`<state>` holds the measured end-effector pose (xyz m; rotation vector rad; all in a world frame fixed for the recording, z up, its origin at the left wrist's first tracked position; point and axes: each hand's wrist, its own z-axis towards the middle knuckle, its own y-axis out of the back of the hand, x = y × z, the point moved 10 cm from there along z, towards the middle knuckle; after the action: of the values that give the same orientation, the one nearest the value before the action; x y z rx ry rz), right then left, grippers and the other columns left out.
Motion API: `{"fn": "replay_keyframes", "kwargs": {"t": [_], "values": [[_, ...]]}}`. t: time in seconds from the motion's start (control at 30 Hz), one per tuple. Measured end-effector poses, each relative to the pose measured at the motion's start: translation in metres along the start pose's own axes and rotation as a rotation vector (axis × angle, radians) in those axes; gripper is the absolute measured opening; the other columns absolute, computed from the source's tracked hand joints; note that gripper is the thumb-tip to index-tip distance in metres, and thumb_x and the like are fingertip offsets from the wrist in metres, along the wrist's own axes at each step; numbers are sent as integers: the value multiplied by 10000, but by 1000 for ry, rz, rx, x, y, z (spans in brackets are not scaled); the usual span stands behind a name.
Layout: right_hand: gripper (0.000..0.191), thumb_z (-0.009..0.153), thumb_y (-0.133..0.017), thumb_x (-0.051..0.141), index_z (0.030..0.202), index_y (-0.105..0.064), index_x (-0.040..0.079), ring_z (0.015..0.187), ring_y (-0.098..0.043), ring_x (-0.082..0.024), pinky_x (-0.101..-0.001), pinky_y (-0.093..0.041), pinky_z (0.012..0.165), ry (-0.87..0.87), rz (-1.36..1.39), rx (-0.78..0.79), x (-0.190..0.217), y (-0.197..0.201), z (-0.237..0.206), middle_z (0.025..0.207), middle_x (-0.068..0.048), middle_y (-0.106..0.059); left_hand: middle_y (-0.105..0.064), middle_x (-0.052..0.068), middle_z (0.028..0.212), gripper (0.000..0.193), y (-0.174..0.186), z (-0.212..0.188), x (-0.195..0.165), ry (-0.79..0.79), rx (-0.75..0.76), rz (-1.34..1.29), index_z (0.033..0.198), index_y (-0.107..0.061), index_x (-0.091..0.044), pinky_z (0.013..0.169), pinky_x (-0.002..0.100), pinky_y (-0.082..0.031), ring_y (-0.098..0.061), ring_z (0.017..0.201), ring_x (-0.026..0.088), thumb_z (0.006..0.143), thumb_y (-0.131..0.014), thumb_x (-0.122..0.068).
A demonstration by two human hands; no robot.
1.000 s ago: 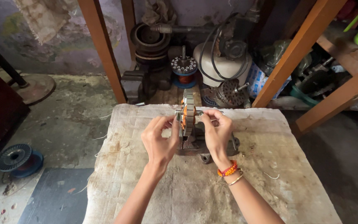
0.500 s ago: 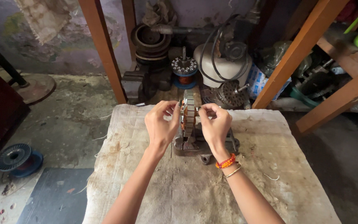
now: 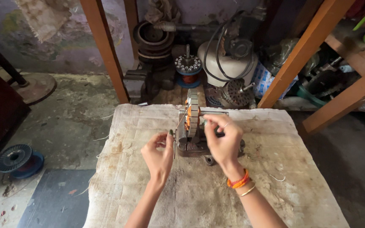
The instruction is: The person winds thin wire by hand around the slots of a motor armature held in a bench vise, guiding and pressing the wire into place segment by segment and rotating the armature to reach new sections. They continue threading and seating the wire around the armature throughout the clip.
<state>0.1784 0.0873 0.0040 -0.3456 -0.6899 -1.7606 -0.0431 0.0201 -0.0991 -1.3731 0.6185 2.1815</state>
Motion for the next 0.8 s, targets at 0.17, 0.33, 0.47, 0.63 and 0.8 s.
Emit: {"fn": "replay_keyframes", "kwargs": {"t": [0.17,0.33,0.47,0.63,0.8], "values": [[227,857,-713,24,1064,-774,94,948,-701,-233,-357,-560,835,484,-175,139,79,-25,-19,1019,-81,-753,-746,82,739,107,25,-33,-18,-71,-92,-25,907,-763,3,644,267,-544,-680,648,135,874,-719,-88],[184,837,-756,108,1019,-776,88,1028,-667,-265,-416,-540,880,580,-229,264,87,-47,-23,1051,-79,-766,-714,81,740,62,40,-50,-53,-205,-90,10,888,-755,-5,619,275,-517,-644,636,135,860,-737,-57],[98,913,-743,111,1004,-769,89,963,-705,-221,-370,-540,867,420,-83,146,63,-30,-16,989,-55,-768,-706,73,737,45,43,-34,-75,-296,-82,5,895,-754,-18,631,271,-508,-641,659,131,879,-724,-47],[146,975,-683,132,1030,-782,39,836,-703,-128,-261,-555,781,-124,289,141,-11,-24,-7,950,-58,-780,-716,75,759,51,35,-9,-90,-335,-99,-42,905,-749,-11,648,266,-514,-649,667,132,888,-729,-55],[181,1006,-651,116,1053,-771,-12,772,-656,-93,-238,-495,710,-461,669,105,-63,-36,-3,927,-70,-780,-722,80,767,62,19,10,-96,-338,-69,-82,903,-749,-5,646,266,-518,-660,671,137,895,-734,-65]]}}
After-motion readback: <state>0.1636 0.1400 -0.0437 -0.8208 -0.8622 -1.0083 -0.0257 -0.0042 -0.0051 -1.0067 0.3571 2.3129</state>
